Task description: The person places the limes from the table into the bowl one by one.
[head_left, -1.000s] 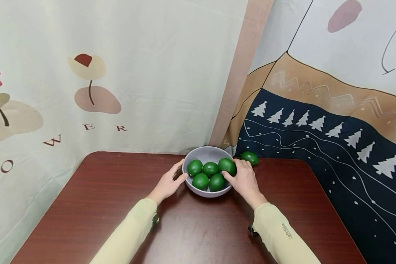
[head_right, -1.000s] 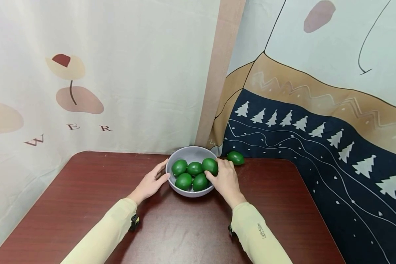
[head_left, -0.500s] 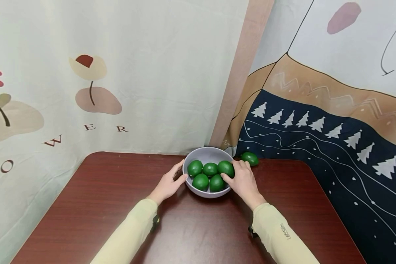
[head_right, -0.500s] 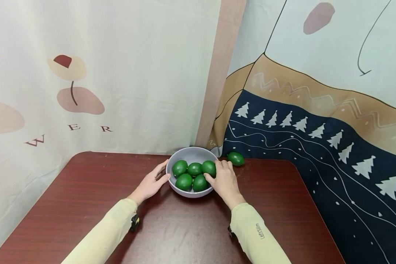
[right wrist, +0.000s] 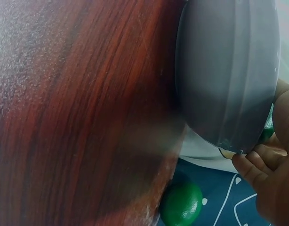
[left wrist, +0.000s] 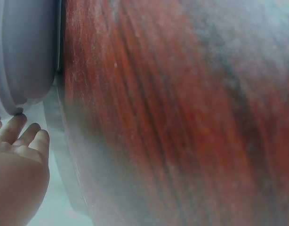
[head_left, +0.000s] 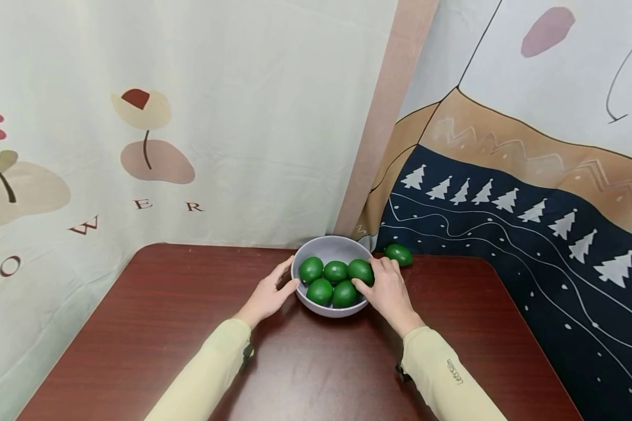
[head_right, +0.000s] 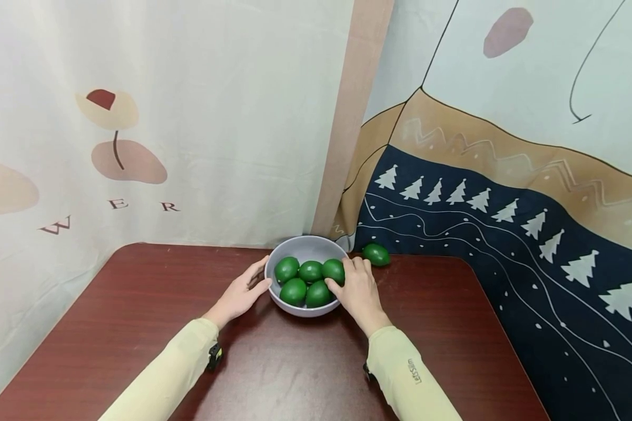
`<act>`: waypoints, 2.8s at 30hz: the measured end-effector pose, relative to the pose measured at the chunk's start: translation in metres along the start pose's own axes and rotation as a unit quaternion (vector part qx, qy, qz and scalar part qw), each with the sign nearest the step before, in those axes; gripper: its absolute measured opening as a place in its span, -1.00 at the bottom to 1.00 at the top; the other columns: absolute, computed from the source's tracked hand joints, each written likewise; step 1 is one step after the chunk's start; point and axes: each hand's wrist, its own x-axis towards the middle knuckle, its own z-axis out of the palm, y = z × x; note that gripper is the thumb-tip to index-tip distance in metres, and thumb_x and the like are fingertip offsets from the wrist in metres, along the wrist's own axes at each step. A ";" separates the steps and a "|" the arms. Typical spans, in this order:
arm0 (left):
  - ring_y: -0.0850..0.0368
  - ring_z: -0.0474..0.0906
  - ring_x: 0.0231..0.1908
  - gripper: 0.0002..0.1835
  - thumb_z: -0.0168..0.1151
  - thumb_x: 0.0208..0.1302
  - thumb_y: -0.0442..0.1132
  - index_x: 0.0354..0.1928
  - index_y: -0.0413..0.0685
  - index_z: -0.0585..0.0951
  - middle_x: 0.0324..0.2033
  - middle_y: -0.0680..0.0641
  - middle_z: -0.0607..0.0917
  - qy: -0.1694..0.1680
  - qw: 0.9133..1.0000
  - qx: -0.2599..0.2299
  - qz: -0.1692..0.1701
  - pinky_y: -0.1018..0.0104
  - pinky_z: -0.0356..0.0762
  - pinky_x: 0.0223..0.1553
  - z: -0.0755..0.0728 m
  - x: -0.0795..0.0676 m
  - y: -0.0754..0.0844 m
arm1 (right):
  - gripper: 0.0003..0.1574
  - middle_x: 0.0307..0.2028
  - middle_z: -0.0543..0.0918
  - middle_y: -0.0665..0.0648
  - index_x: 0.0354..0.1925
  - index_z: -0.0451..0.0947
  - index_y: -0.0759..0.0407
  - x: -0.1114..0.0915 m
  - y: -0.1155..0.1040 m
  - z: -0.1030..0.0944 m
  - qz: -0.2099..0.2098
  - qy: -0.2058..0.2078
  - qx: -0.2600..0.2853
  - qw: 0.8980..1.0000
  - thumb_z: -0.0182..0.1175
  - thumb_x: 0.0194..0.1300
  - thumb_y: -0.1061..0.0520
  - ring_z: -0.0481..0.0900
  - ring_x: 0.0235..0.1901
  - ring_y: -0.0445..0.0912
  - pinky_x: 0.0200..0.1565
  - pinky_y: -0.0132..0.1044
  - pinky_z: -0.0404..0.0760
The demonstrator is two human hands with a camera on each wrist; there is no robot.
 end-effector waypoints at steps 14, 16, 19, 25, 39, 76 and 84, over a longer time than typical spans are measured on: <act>-0.11 0.38 0.44 -0.29 0.24 0.51 -0.11 0.61 0.12 0.23 0.49 -0.14 0.39 0.001 1.000 -0.009 -0.007 -0.08 0.24 0.48 -0.001 -0.001 -0.001 | -0.37 0.00 0.61 0.31 0.14 0.61 0.38 -0.003 0.003 0.003 -0.006 0.021 0.013 1.000 0.45 0.26 -0.02 0.46 0.00 0.13 0.08 0.05 0.64; -0.11 0.38 0.44 -0.29 0.23 0.51 -0.11 0.61 0.13 0.23 0.49 -0.14 0.39 0.000 1.000 -0.008 -0.007 -0.08 0.25 0.47 -0.001 -0.001 -0.001 | -0.39 -0.02 0.61 0.31 0.12 0.62 0.37 -0.004 0.004 0.003 -0.011 0.029 0.014 0.999 0.45 0.26 0.00 0.46 -0.01 0.13 0.07 0.05 0.64; -0.11 0.38 0.44 -0.29 0.23 0.51 -0.11 0.61 0.13 0.23 0.49 -0.14 0.40 0.000 1.000 -0.008 -0.006 -0.09 0.25 0.47 -0.001 -0.001 -0.002 | -0.42 -0.04 0.61 0.30 0.10 0.63 0.37 -0.006 0.005 0.003 -0.017 0.041 0.020 0.999 0.45 0.25 0.02 0.47 -0.02 0.13 0.07 0.05 0.63; -0.11 0.38 0.44 -0.29 0.23 0.51 -0.10 0.61 0.13 0.23 0.49 -0.15 0.40 0.001 1.000 -0.008 -0.006 -0.09 0.24 0.48 0.000 -0.001 -0.003 | -0.44 -0.05 0.62 0.29 0.09 0.63 0.37 -0.008 0.007 0.004 -0.023 0.054 0.033 0.998 0.45 0.24 0.05 0.48 -0.01 0.13 0.08 0.04 0.62; -0.12 0.38 0.44 -0.29 0.24 0.51 -0.12 0.61 0.12 0.24 0.48 -0.16 0.40 0.004 1.000 -0.013 0.003 -0.05 0.27 0.46 0.001 0.000 -0.003 | -0.45 0.02 0.59 0.28 0.15 0.61 0.37 -0.011 0.011 0.003 -0.016 0.048 0.056 0.997 0.40 0.32 0.06 0.47 0.05 0.14 0.14 0.07 0.61; -0.10 0.38 0.44 -0.29 0.24 0.50 -0.12 0.60 0.15 0.25 0.48 -0.14 0.41 0.005 1.000 -0.021 -0.007 -0.03 0.26 0.47 0.001 0.001 -0.001 | -0.49 0.21 0.55 0.42 0.22 0.58 0.40 -0.008 0.057 -0.004 0.027 0.069 0.057 0.996 0.27 0.43 0.12 0.47 0.16 0.29 0.20 0.22 0.52; -0.10 0.38 0.44 -0.29 0.25 0.50 -0.13 0.60 0.14 0.25 0.48 -0.14 0.41 0.006 1.000 -0.023 -0.004 -0.04 0.26 0.47 0.001 0.000 0.000 | -0.48 0.23 0.53 0.42 0.24 0.56 0.41 -0.004 0.062 -0.009 0.033 0.059 0.057 0.996 0.26 0.42 0.13 0.46 0.19 0.31 0.22 0.24 0.50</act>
